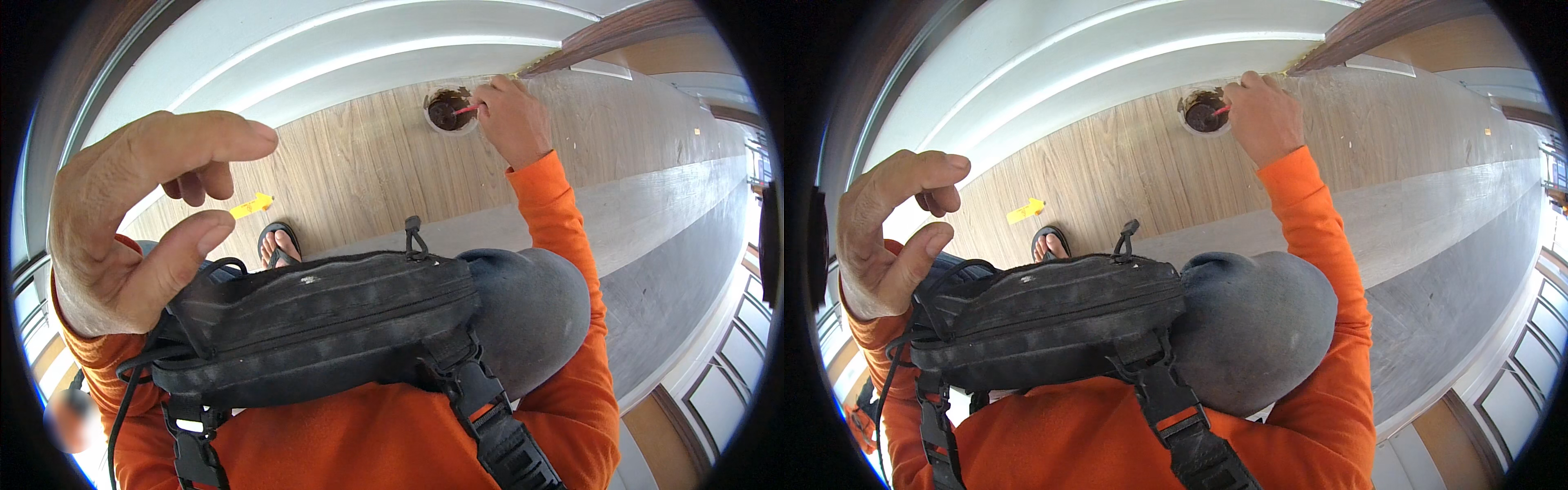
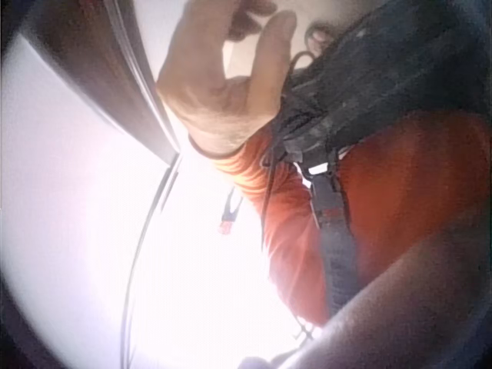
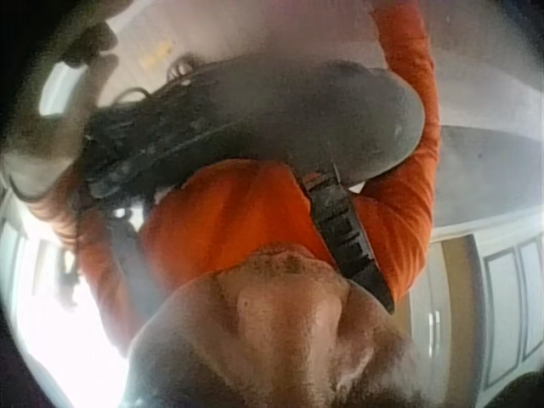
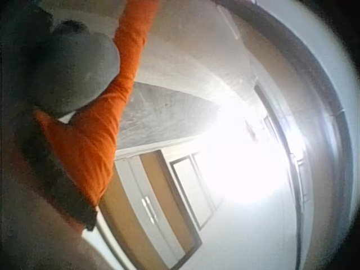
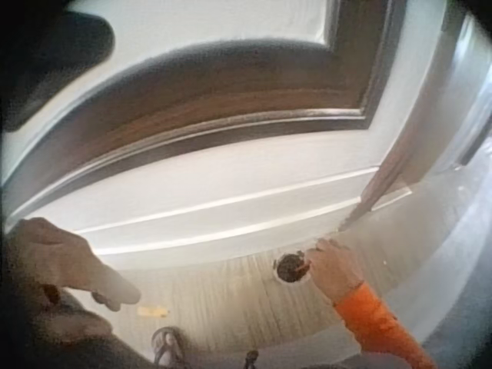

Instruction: The person uses a small brush to apply dark paint along the edge of a white door frame. They repeatedly dip the brush into a small container on the floor and continue painting the trim.

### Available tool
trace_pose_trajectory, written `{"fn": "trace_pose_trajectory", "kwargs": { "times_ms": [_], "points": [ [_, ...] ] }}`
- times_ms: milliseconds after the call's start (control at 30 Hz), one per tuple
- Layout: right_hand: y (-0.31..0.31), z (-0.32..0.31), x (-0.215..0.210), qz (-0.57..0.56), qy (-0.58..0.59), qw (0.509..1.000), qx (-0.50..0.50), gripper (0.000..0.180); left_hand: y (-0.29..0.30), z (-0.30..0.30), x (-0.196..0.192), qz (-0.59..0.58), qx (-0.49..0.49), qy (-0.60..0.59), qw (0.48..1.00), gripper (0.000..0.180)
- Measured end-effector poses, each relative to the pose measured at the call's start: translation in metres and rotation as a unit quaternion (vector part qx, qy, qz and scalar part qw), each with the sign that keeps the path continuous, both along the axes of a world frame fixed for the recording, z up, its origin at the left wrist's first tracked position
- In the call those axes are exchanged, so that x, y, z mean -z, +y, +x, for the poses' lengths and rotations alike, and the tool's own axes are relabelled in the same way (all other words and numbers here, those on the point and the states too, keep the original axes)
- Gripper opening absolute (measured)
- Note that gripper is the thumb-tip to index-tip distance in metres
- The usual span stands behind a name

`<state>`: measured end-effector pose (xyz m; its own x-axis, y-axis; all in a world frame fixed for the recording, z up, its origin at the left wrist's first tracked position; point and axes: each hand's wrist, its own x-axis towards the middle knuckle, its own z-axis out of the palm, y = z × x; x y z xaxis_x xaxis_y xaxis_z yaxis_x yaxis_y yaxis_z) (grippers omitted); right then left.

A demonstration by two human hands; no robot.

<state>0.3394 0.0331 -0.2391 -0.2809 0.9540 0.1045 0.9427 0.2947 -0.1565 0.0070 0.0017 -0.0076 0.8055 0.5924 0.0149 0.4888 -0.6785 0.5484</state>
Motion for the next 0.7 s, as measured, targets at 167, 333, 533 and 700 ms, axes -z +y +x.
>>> {"fn": "trace_pose_trajectory", "kwargs": {
  "times_ms": [167, 333, 533, 700],
  "points": [
    [0.000, 0.005, -0.002, -0.006, 0.016, 1.000, -0.006, 0.008, 0.000, 0.002, -0.002, 0.002, -0.006, 0.001, 1.000, 0.044],
    [-0.022, 0.027, -0.020, -0.042, 0.084, 0.994, 0.053, 0.010, -0.003, -0.001, 0.000, 0.006, -0.023, 0.004, 1.000, 0.043],
    [-0.050, 0.061, 0.025, -0.178, 0.378, 0.894, 0.163, 0.015, -0.001, 0.007, -0.002, -0.003, -0.035, 0.014, 0.999, 0.041],
    [-0.069, 0.075, 0.079, -0.290, 0.650, 0.672, 0.202, 0.014, -0.003, 0.009, 0.000, 0.001, -0.046, -0.008, 0.999, 0.041]
  ]
}}
